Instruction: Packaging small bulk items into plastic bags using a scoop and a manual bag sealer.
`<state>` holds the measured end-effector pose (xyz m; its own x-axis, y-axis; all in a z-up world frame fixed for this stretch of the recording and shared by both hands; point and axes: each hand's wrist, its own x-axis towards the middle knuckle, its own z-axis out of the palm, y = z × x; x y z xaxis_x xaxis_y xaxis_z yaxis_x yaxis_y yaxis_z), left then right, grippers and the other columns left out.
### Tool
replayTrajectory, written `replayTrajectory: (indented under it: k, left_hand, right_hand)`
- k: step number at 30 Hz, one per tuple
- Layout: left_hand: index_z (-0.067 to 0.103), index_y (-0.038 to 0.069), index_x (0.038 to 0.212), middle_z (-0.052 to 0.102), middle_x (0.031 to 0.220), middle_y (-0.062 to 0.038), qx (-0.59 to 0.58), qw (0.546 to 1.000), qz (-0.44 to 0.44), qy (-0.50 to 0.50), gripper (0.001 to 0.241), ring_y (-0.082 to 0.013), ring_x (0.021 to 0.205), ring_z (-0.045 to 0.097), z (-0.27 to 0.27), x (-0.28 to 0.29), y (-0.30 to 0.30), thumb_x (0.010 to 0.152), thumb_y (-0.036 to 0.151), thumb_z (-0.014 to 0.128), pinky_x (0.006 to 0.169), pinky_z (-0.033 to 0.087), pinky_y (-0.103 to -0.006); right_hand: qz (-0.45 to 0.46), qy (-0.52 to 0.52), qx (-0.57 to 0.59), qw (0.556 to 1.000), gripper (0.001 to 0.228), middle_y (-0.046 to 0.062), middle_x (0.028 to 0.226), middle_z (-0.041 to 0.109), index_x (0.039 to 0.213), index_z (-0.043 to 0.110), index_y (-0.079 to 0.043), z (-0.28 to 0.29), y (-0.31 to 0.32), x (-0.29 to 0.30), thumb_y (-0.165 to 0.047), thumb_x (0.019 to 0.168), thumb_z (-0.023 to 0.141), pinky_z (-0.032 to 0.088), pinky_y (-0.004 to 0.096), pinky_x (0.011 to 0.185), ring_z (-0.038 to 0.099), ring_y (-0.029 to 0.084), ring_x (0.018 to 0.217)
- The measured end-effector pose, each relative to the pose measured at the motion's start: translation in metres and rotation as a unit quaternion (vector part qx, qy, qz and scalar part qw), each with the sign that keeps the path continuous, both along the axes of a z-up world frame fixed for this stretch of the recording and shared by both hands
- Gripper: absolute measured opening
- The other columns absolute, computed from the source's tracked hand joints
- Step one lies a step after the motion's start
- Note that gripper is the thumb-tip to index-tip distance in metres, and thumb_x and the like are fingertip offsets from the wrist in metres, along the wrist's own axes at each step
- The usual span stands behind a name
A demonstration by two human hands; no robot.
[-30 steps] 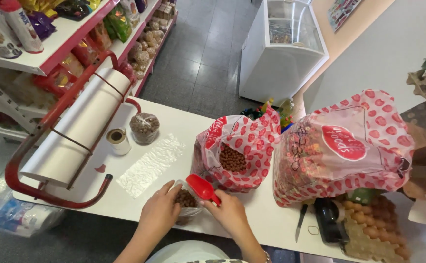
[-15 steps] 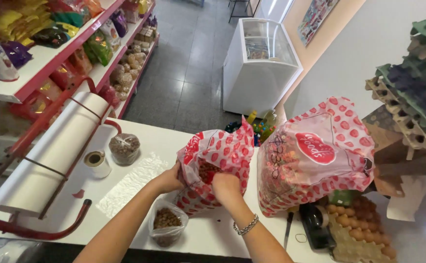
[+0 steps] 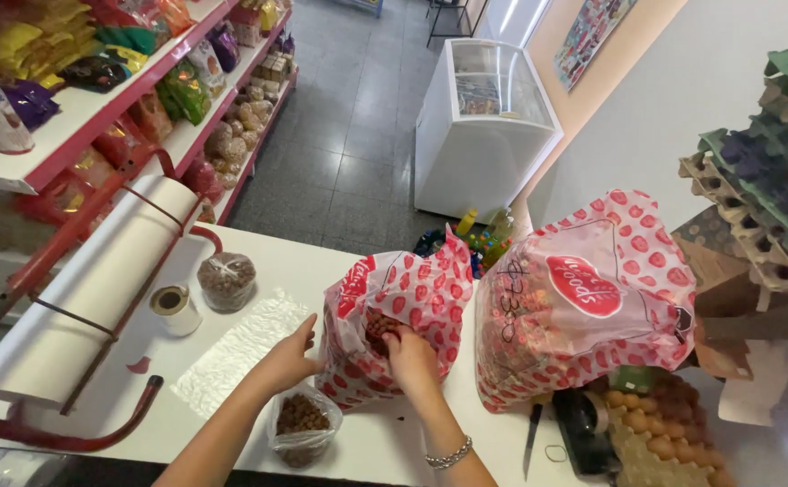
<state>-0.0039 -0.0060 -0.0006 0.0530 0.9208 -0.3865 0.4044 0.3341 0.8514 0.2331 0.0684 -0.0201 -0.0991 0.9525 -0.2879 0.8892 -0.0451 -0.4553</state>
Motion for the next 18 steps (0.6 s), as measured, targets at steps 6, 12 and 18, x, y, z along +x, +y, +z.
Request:
replayTrajectory:
  k: [6, 12, 18]
  left_hand:
    - [0.035, 0.027, 0.160, 0.041, 0.165, 0.001, -0.013, 0.994, 0.099, -0.046, 0.078, -0.0167, 0.151, 0.044, 0.042, 0.011, -0.061, 0.090, 0.009, 0.066, 0.122, 0.041, -0.0391]
    - [0.058, 0.026, 0.145, 0.044, 0.164, 0.005, 0.106, 0.986, 0.122, 0.033, 0.054, -0.0157, 0.153, 0.038, 0.029, 0.018, -0.097, 0.092, 0.016, 0.066, 0.123, 0.033, -0.0396]
    - [0.075, 0.029, 0.115, 0.034, 0.167, 0.005, 0.015, 0.982, 0.109, 0.155, 0.025, -0.0223, 0.152, 0.036, 0.024, 0.008, -0.115, 0.094, 0.022, 0.064, 0.113, 0.045, -0.0454]
  right_hand:
    - [-0.016, 0.018, 0.053, 0.998, 0.041, 0.010, 0.112, 0.076, 0.119, 0.070, -0.015, 0.016, -0.027, 0.020, -0.043, 0.101, 0.046, 0.052, 0.049, 0.087, 0.070, 0.035, 0.103]
    - [-0.030, 0.015, 0.040, 0.999, 0.038, 0.009, 0.107, 0.077, 0.117, 0.068, -0.016, 0.054, -0.059, 0.025, -0.042, 0.100, 0.046, 0.052, 0.044, 0.082, 0.071, 0.032, 0.097]
    - [-0.022, 0.018, 0.038, 0.999, 0.040, 0.005, 0.115, 0.078, 0.123, 0.070, -0.025, 0.071, -0.093, 0.041, -0.047, 0.096, 0.051, 0.050, 0.039, 0.089, 0.072, 0.029, 0.107]
